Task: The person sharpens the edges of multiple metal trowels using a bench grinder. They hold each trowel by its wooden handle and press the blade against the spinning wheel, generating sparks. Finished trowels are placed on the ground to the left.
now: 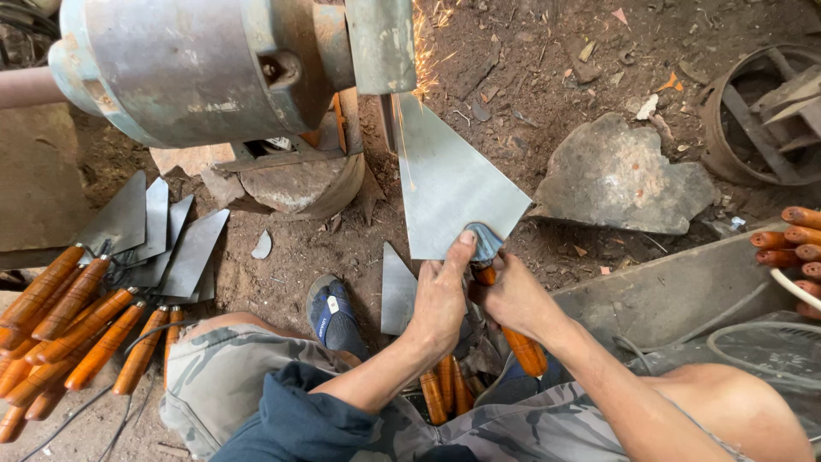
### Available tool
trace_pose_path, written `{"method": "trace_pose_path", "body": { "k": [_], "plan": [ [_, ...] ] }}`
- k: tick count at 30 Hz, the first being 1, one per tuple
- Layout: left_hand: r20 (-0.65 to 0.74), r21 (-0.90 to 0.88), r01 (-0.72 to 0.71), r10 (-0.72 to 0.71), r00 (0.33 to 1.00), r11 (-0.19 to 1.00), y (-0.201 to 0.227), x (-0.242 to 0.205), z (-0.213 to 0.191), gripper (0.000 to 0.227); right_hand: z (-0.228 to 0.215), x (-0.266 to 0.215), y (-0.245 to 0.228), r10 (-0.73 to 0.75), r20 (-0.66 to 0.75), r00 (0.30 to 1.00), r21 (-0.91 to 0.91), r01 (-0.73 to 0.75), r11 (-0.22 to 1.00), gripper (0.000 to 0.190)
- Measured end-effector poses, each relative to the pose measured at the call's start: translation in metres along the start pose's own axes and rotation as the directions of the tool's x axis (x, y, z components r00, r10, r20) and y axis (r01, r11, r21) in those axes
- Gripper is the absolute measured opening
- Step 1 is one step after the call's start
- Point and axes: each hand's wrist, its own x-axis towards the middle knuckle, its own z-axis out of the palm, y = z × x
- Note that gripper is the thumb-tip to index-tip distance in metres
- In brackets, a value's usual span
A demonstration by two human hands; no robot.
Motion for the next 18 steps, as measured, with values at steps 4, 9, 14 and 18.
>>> {"method": "trace_pose_path", "body": {
  "k": [4, 9, 14, 18],
  "plan": [
    [-0.022, -0.084, 0.020, -0.022, 1.000, 0.996, 0.017, 0.009, 0.006, 0.053, -0.005, 0.002, -0.023, -0.010, -0.042, 0.999, 0.110, 0.014, 0.994, 0.023],
    [-0.011, -0.200, -0.147, 0.148, 0.989, 0.969, 0.034, 0.025, 0.015, 0.040, -0.014, 0.020, -0.027, -0.055, -0.069, 0.996, 0.063, 0.060, 0.996, 0.019],
    [-0.091, -0.195, -0.119, 0.103, 0.991, 0.974, 0.046, 0.052, 0.018, 0.040, -0.020, 0.051, -0.027, -0.578, -0.157, 0.801, -0.048, 0.578, 0.814, 0.029],
    [-0.129, -0.198, -0.126, 0.102, 0.986, 0.972, 0.052, 0.074, 0.018, 0.040, -0.025, 0.063, -0.039, -0.141, -0.115, 0.983, 0.153, 0.158, 0.975, 0.041]
  ]
}}
